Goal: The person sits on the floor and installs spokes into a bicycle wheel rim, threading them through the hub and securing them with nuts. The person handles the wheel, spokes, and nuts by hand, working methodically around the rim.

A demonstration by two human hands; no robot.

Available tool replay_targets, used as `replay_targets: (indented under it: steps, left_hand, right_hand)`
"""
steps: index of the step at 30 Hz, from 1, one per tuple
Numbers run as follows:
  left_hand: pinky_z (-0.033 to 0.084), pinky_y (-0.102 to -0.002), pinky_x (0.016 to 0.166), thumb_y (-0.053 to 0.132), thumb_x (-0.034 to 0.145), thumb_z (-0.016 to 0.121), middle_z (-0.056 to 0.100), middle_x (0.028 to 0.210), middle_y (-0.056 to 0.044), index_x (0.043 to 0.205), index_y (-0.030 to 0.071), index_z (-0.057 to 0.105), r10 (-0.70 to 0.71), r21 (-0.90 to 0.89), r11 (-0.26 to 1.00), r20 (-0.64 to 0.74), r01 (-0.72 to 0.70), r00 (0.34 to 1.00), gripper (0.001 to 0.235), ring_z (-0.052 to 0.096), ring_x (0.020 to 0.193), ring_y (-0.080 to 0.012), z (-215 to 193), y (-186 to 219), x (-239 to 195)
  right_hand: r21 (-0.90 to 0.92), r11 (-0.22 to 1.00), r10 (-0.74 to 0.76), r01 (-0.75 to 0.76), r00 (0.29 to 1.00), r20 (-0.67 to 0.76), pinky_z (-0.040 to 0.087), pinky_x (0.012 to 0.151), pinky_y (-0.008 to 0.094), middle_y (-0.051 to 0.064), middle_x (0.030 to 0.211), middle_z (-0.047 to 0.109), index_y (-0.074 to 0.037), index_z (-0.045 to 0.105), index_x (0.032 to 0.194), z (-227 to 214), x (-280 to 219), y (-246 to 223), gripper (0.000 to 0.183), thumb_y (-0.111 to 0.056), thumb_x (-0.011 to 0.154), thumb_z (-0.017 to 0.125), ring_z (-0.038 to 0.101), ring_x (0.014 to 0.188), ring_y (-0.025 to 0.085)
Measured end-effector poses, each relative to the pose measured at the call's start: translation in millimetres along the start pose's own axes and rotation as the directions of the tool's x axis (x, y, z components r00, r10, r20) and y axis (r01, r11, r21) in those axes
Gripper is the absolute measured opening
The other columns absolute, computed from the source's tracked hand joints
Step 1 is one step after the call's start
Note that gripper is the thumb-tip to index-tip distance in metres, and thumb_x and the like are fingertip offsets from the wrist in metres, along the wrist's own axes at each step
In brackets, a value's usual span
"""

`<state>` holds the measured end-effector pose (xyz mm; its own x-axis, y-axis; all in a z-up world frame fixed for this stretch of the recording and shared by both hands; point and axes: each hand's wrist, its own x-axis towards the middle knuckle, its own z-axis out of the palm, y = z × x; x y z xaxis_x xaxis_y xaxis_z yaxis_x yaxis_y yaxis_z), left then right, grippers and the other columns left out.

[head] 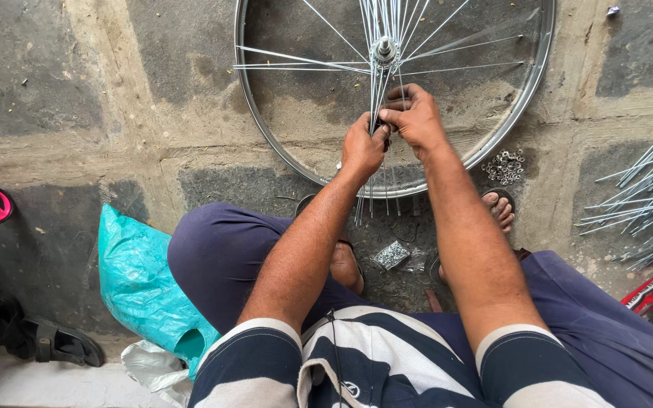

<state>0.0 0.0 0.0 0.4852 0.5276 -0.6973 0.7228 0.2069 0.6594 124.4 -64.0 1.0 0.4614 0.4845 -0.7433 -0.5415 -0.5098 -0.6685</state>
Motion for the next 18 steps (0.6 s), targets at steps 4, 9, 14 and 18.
replay_targets:
  steps: [4,9,14,18]
  left_hand:
    - [0.058,-0.031,0.067,0.017,0.100,0.064,0.077,0.089,-0.005,0.118,0.008,0.062,-0.011,-0.082,0.997,-0.005,0.011,1.000,0.020,0.072,0.075,-0.0096,-4.9,11.0,-5.5]
    - [0.057,-0.031,0.063,0.016,0.101,0.064,0.077,0.088,-0.006,0.107,0.002,0.060,-0.025,-0.212,0.977,0.007,0.026,1.000,0.016,0.071,0.074,-0.0125,-6.2,16.7,-5.1]
    - [0.055,-0.029,0.061,0.016,0.098,0.064,0.075,0.086,-0.004,0.108,0.007,0.063,-0.033,-0.053,0.998,0.006,0.033,0.999,0.013,0.072,0.071,-0.0113,-15.6,27.5,-12.7]
    - [0.050,-0.035,0.063,0.021,0.105,0.058,0.066,0.084,-0.006,0.110,0.011,0.064,-0.080,0.510,0.852,-0.095,0.118,0.992,0.013,0.061,0.073,-0.0181,-38.0,42.8,-4.3]
  right_hand:
    - [-0.297,0.951,-0.143,0.088,0.975,-0.169,0.063,0.087,0.035,0.009,0.109,0.074,-0.007,0.066,0.114,-6.8,3.1,-3.2,0.034,0.001,0.083,0.075,0.073,0.101,0.021]
    - [-0.727,0.652,-0.536,0.216,0.809,-0.240,0.058,0.080,0.033,0.020,0.108,0.067,-0.002,0.062,0.107,-9.0,-8.0,-19.4,0.032,0.002,0.081,0.080,0.067,0.095,0.025]
    - [0.082,0.996,0.046,-0.040,0.997,-0.067,0.062,0.064,0.024,0.014,0.105,0.071,-0.008,0.054,0.116,11.5,-21.8,-19.9,0.036,0.000,0.085,0.072,0.071,0.085,0.016]
    - [0.189,0.982,0.019,-0.021,1.000,0.015,0.044,0.048,0.019,0.010,0.093,0.078,-0.005,0.062,0.115,11.8,-13.3,-3.4,0.030,-0.002,0.087,0.073,0.067,0.068,0.007]
